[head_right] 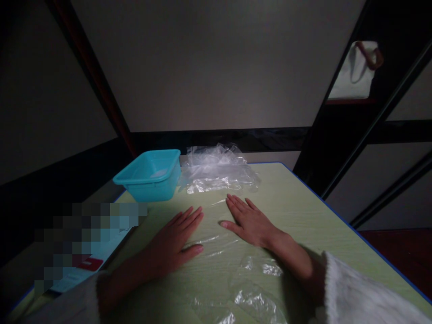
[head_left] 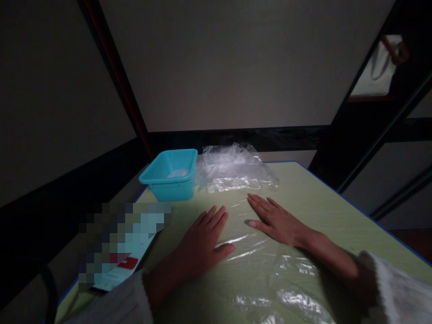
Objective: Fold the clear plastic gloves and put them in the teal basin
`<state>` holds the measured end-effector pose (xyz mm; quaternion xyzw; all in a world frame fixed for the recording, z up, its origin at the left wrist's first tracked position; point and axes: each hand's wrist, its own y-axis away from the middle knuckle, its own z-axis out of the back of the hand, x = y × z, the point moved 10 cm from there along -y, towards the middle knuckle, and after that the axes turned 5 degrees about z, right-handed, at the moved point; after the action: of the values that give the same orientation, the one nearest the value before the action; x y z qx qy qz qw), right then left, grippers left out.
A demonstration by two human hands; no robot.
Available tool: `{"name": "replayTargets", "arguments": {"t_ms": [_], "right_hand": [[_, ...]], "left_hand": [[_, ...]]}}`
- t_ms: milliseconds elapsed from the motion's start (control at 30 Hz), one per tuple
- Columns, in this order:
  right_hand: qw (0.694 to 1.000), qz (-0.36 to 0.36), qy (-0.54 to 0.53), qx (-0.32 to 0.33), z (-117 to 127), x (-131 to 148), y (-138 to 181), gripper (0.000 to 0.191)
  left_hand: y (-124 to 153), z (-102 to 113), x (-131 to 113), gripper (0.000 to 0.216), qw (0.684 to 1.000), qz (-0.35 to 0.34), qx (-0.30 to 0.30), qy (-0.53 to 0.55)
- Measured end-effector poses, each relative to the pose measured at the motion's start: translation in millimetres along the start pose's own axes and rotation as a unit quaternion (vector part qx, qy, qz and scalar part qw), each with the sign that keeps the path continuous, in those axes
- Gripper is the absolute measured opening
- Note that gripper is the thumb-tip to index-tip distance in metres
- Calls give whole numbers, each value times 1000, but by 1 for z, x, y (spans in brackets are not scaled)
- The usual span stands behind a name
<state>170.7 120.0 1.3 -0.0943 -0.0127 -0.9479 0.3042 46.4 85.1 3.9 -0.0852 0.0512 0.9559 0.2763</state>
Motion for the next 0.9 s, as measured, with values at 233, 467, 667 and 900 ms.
{"name": "replayTargets", "arguments": {"t_ms": [233,467,667,900], "right_hand": [[996,2,-17,-93,27,11,2,65],[995,62,-25,-80,15,42,-6,57],[997,65,32,-29,-2,46,-11,61],[998,50,29,-7,-3,29,-11,73]], "left_hand": [[-2,8,10,65,999,26,-34,-11],[-2,11,-11,56,996,-13,-83,26],[-4,1,-13,59,997,-28,-59,28],[-2,-1,-12,62,999,-29,-42,6]]}}
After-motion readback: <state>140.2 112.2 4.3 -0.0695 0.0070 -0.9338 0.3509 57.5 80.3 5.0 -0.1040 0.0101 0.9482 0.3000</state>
